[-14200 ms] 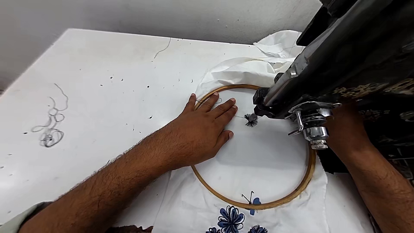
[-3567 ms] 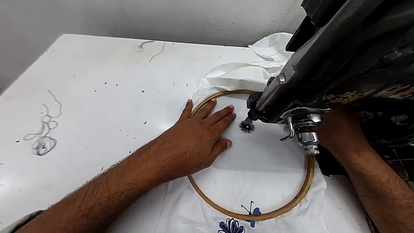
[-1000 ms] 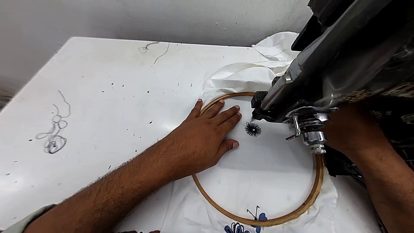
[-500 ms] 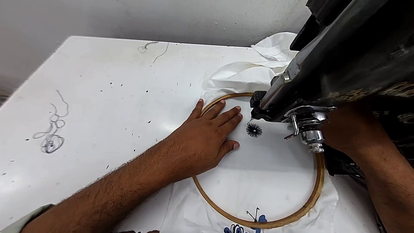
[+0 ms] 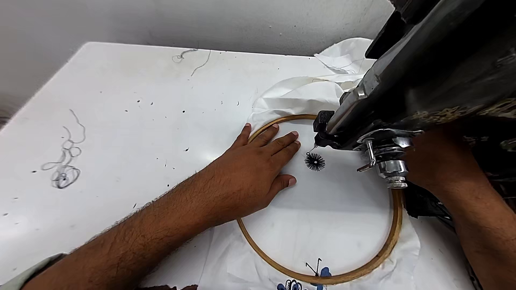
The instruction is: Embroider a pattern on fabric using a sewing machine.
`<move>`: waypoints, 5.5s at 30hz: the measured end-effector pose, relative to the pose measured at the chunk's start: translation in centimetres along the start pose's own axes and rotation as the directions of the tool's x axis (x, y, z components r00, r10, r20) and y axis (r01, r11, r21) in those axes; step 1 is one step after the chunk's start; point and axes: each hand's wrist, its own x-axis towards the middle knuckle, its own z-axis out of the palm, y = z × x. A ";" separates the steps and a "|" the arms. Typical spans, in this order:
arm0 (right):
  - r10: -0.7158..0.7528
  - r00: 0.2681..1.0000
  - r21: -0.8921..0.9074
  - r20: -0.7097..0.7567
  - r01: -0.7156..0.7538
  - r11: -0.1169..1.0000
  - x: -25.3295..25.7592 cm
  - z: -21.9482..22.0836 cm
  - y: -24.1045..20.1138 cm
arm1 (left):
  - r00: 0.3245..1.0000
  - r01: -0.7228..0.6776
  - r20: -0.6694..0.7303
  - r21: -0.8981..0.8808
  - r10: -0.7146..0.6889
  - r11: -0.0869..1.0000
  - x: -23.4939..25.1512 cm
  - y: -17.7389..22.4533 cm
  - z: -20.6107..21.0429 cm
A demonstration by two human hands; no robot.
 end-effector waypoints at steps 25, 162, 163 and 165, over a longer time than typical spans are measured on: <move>0.004 1.000 0.006 0.012 -0.005 1.000 -0.1 -0.3 -0.5 | 1.000 -0.005 -0.010 0.007 0.005 1.000 0.0 0.0 0.1; -0.060 0.998 0.031 -0.023 0.060 0.998 -0.1 0.6 -0.1 | 0.999 0.016 0.041 0.011 -0.017 1.000 -0.6 -0.5 -0.8; -0.065 0.998 0.042 -0.018 0.066 0.997 -0.2 0.6 -0.1 | 0.999 0.019 0.046 0.014 -0.019 1.000 -0.7 -0.5 -0.9; -0.071 0.997 0.055 -0.044 0.073 0.996 -0.2 0.9 -0.3 | 0.998 0.022 0.052 0.016 -0.023 1.000 -0.7 -0.7 -1.0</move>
